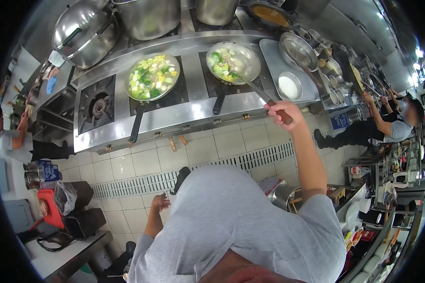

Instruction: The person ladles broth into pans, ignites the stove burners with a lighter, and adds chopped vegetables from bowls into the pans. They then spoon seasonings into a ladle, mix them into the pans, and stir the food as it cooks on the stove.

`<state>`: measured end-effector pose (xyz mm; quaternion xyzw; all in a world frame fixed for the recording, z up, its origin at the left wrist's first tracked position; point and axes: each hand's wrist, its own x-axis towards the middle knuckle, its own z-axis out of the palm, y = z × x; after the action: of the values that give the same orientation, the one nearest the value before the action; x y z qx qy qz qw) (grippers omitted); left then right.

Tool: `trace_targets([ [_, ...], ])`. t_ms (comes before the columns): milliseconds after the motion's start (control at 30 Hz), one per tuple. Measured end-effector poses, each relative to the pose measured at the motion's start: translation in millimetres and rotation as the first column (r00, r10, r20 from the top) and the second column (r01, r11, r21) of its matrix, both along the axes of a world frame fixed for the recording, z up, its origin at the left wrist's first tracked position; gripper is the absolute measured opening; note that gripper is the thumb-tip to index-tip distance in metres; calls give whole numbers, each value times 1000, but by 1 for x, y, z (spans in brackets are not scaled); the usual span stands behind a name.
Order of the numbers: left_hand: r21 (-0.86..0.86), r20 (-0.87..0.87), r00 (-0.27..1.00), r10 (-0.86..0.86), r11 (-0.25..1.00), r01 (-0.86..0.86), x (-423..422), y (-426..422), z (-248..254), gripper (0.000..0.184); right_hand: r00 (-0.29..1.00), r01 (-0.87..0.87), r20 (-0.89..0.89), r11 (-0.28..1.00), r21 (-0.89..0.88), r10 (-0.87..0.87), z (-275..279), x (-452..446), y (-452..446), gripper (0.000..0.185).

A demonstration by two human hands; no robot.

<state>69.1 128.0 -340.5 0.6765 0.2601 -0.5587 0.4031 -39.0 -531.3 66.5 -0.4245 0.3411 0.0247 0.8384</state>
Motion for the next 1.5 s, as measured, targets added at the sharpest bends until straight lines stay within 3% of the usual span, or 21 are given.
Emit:
trace_targets([
  [33, 3, 1, 1000, 3, 1000, -3, 0, -1, -1, 52, 1000, 20, 22, 999, 49, -21, 1, 0, 1, 23],
  [233, -2, 5, 1000, 18, 1000, -18, 4, -6, 16, 53, 997, -75, -26, 914, -399, 70, 7, -7, 10, 13],
  [433, -22, -16, 999, 39, 999, -39, 4, -4, 12, 52, 961, -251, -274, 523, -814, 35, -1, -16, 4, 15],
  [533, -17, -16, 999, 48, 999, -48, 5, -5, 12, 51, 904, -397, -427, 301, -867, -37, 25, -17, 21, 23],
  [600, -22, -10, 998, 55, 998, -55, 6, -7, 13, 51, 944, -315, -321, 78, -946, -74, 11, -25, 19, 43],
  [667, -16, -7, 998, 58, 998, -58, 7, -8, 14, 50, 948, -313, -312, -20, -949, -60, 7, -34, 19, 61],
  [733, 1, -9, 998, 58, 998, -58, 7, -12, 20, 49, 915, -404, -404, 7, -915, -13, 42, -29, 42, 77],
  [833, -7, 1, 999, 49, 999, -49, 8, -15, 23, 47, 864, -495, -502, -122, -860, 31, 30, -27, 47, 79],
  [933, -16, 2, 1000, 16, 1000, -16, 9, -18, 29, 46, 905, -426, -397, 341, -838, 154, 5, -17, 43, 83],
  [1033, -28, 10, 1000, 24, 999, -24, 9, -20, 27, 45, 981, -192, -120, 765, -615, 150, -13, -12, 23, 83],
  [1133, -11, 29, 999, 23, 1000, -23, 11, -21, 24, 45, 998, 17, 71, 957, -288, 3, -14, -21, 11, 81],
  [1233, -16, 26, 998, 58, 998, -57, 9, -19, 23, 47, 998, 36, 65, 920, -391, -11, 0, -25, 17, 78],
  [1300, 0, 24, 999, 43, 999, -43, 7, -18, 24, 47, 995, -91, -85, 751, -654, 47, 12, -26, 22, 80],
  [1367, 3, 12, 999, 51, 999, -51, 4, -18, 25, 48, 973, -220, -229, 490, -843, 43, 14, -26, 23, 81],
  [1433, -6, -7, 997, 82, 997, -82, -3, -14, 20, 49, 939, -337, -344, 161, -928, -18, 16, -24, 22, 82],
  [1500, -7, -22, 997, 80, 997, -80, -6, -13, 15, 50, 936, -345, -347, 52, -937, -49, 24, -19, 26, 82],
])
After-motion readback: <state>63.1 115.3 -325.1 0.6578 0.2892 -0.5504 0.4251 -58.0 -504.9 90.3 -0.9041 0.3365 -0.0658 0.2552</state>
